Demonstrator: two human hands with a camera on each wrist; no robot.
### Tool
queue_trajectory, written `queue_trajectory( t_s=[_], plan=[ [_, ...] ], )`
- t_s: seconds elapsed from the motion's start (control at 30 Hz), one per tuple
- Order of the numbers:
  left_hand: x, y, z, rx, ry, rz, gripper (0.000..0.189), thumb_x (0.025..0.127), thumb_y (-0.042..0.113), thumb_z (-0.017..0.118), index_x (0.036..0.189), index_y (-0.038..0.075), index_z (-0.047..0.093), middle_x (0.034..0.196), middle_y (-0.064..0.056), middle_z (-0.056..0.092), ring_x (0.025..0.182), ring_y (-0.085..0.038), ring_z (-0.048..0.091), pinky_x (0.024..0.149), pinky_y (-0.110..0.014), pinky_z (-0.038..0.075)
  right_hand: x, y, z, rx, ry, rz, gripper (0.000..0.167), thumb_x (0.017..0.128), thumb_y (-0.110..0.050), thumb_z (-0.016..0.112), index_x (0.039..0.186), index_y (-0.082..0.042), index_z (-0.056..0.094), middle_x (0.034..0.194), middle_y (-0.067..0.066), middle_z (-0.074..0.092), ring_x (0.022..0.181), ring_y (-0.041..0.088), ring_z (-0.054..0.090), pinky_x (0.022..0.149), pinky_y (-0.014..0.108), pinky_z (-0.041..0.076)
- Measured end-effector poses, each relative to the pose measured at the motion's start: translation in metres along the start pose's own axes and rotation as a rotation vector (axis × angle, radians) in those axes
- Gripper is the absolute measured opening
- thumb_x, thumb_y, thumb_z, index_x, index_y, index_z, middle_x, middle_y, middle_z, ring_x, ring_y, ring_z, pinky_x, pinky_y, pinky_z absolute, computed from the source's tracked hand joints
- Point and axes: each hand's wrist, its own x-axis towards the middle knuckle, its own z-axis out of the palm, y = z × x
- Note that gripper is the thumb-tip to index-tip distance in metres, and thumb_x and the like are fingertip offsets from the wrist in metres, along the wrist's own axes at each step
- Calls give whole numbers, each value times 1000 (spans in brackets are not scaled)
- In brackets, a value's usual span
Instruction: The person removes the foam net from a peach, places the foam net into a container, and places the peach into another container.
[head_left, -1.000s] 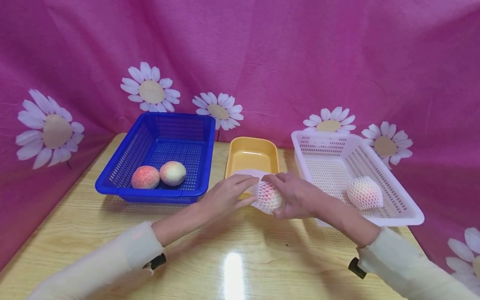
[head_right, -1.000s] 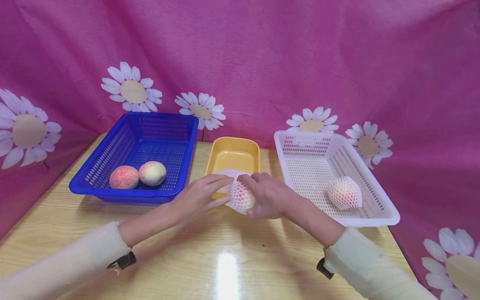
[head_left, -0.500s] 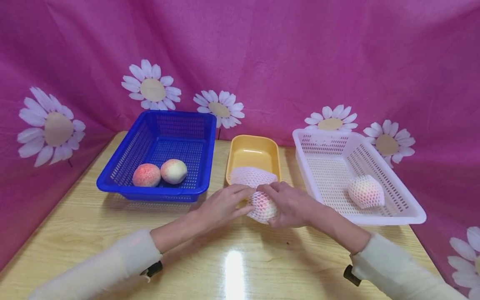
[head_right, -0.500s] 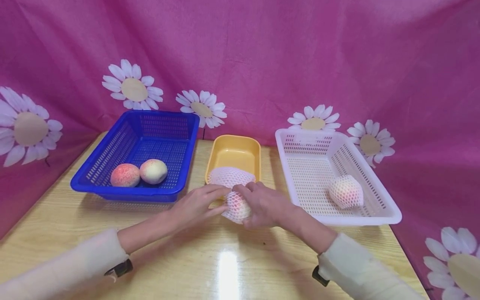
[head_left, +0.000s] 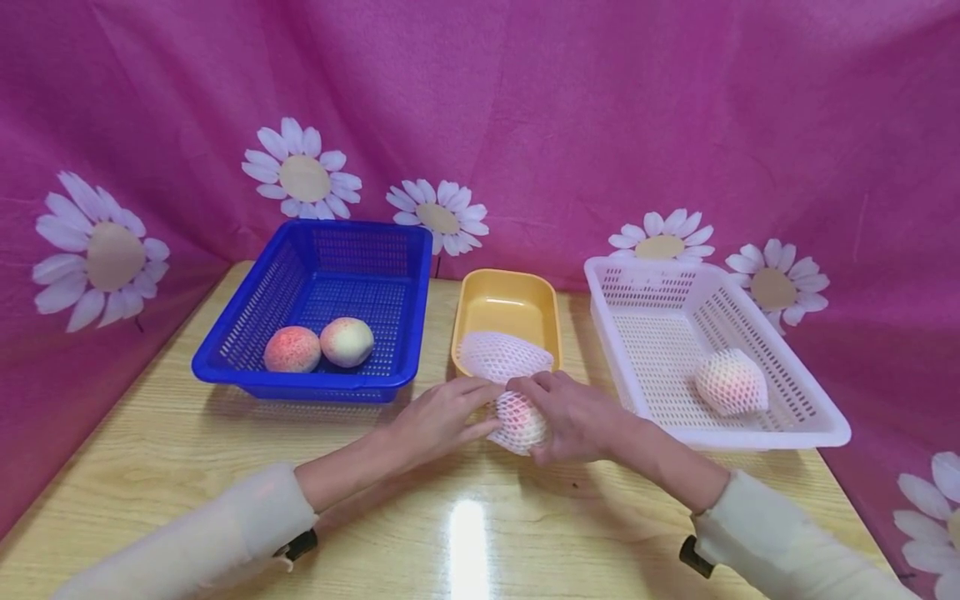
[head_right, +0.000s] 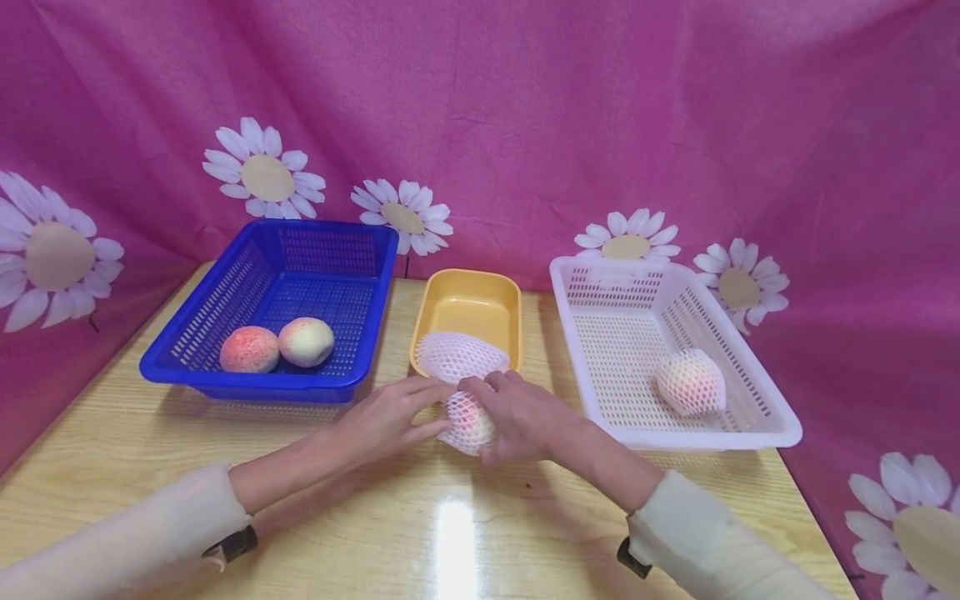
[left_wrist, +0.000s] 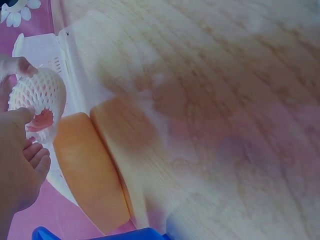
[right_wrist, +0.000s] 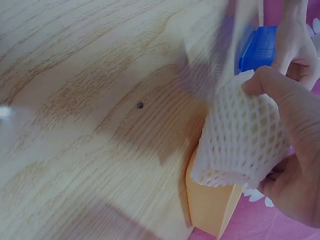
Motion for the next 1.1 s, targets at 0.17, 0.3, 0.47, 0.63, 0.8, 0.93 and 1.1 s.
queue_trajectory(
  t_s=[0.17, 0.3, 0.47, 0.63, 0.8, 0.93, 1.1],
  plan=[
    [0, -1, 2, 3, -3, 3, 42, 90, 28, 76, 124, 4, 67, 118, -9, 69, 110, -22, 65, 93, -31, 53, -1, 0, 3, -16, 26, -23, 85, 68, -34, 84, 140, -15, 43, 118, 12, 59, 101, 27, 59, 74, 38, 56],
    [1, -2, 4, -7, -19, -9, 45, 90, 30, 76, 126, 4, 67, 120, -10, 69, 110, -22, 65, 92, -30, 53, -3, 1, 5, 2, 38, -32, 84, 68, -33, 84, 139, -15, 44, 118, 15, 59, 102, 29, 59, 75, 38, 56],
    [3, -2, 5, -2, -30, -7, 48, 90, 33, 76, 126, 3, 66, 122, -10, 68, 113, -22, 64, 94, -30, 52, -6, 1, 7, 28, 40, -24, 83, 66, -31, 85, 138, -18, 45, 115, 14, 60, 98, 27, 59, 69, 35, 55],
    [4, -2, 5, -22, -55, -26, 50, 88, 34, 77, 126, 4, 65, 124, -9, 67, 115, -22, 63, 95, -32, 52, -8, 2, 8, 25, 24, -11, 83, 66, -32, 84, 139, -18, 46, 115, 15, 61, 100, 27, 58, 69, 36, 55],
    [5, -2, 4, -42, -91, -57, 52, 89, 34, 77, 130, 5, 63, 127, -10, 65, 118, -24, 61, 96, -34, 52, -10, 1, 9, 38, -10, 22, 83, 67, -32, 83, 139, -21, 46, 118, 16, 61, 102, 28, 57, 64, 37, 54],
    [6, -1, 3, -48, -117, -83, 54, 90, 34, 75, 133, 4, 61, 131, -12, 63, 119, -25, 60, 95, -37, 53, -11, 0, 12, 52, -69, 43, 82, 69, -34, 84, 140, -23, 44, 125, 15, 59, 106, 28, 56, 66, 40, 55],
    [6, 0, 3, -28, -140, -96, 55, 91, 36, 74, 133, 4, 61, 130, -12, 63, 118, -25, 61, 92, -37, 54, -11, 0, 16, 57, -80, 25, 83, 68, -35, 84, 139, -21, 44, 124, 14, 59, 106, 28, 56, 76, 43, 56]
  ],
)
